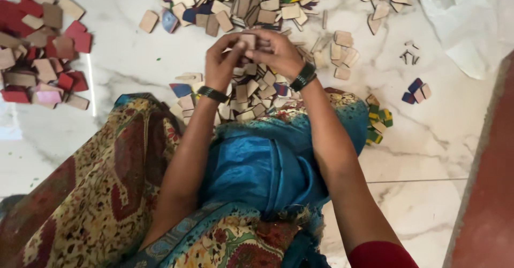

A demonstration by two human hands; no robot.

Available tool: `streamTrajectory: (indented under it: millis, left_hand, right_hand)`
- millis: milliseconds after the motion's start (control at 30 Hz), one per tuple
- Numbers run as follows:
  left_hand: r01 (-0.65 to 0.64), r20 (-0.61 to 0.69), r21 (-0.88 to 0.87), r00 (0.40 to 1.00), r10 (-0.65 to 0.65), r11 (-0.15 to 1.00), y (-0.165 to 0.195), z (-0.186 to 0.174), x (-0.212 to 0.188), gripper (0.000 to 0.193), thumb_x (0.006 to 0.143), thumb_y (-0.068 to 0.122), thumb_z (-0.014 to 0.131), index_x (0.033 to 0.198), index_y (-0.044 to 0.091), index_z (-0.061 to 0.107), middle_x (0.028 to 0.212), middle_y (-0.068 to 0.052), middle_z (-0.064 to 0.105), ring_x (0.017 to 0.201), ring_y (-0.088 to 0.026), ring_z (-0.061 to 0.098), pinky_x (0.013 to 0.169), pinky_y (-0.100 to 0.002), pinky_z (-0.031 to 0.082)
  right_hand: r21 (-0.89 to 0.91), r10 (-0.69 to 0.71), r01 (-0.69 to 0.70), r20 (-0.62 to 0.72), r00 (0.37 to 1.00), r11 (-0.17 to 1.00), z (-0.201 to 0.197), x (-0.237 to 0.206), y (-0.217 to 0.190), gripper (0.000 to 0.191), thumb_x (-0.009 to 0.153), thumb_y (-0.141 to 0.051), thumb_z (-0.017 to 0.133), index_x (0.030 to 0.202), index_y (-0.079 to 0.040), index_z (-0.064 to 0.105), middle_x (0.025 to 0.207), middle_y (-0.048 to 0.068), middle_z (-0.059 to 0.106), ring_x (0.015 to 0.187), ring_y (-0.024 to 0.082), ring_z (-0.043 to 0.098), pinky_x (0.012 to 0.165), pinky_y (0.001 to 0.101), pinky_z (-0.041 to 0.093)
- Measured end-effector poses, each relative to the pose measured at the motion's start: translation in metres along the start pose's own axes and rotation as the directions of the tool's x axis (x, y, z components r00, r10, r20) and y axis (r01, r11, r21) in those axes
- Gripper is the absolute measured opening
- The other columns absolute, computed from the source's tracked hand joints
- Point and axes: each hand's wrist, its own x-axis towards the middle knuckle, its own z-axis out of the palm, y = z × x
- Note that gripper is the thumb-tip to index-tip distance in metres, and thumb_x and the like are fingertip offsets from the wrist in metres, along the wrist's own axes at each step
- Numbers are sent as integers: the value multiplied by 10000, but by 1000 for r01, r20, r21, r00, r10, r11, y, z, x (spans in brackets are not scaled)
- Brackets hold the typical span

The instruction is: The person sits on the floor and sorts through a large pile of small wooden cut pieces, picking up individual pieces, examining them and placing them into separate groups by color or type. They continue moving pieces one at a time between piles on the floor.

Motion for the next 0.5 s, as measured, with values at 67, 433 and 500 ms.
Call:
streamTrajectory:
  millis: [67,433,500]
  left_hand:
    - [-13,58,-8,998,13,1000,4,5,-1,278,1036,138,665,1289,23,639,959,-27,668,765,-111,666,653,-245,542]
    - [-111,-138,316,977,162,942,33,-101,19,202,1029,117,687,1216,45,666,980,-28,724,798,-85,679,679,-221,531]
    - [-87,-220,329,961,166,940,36,-128,22,182,1026,128,683,1187,45,680,945,-22,729,766,-81,669,661,-225,523]
  right_hand:
    - [29,81,-80,-64,995,996,-3,1,-1,348,988,-99,709,1316,-39,609,1174,31,729,1060,128,724,920,289,610]
    - [249,99,245,-863,496,937,-190,-192,1,348,996,-190,694,1332,-121,638,1072,57,656,920,280,742,704,350,607]
    - [371,157,400,-866,475,838,-211,-248,7,244,1004,-139,653,1237,-128,581,1190,88,721,1029,291,702,747,382,540]
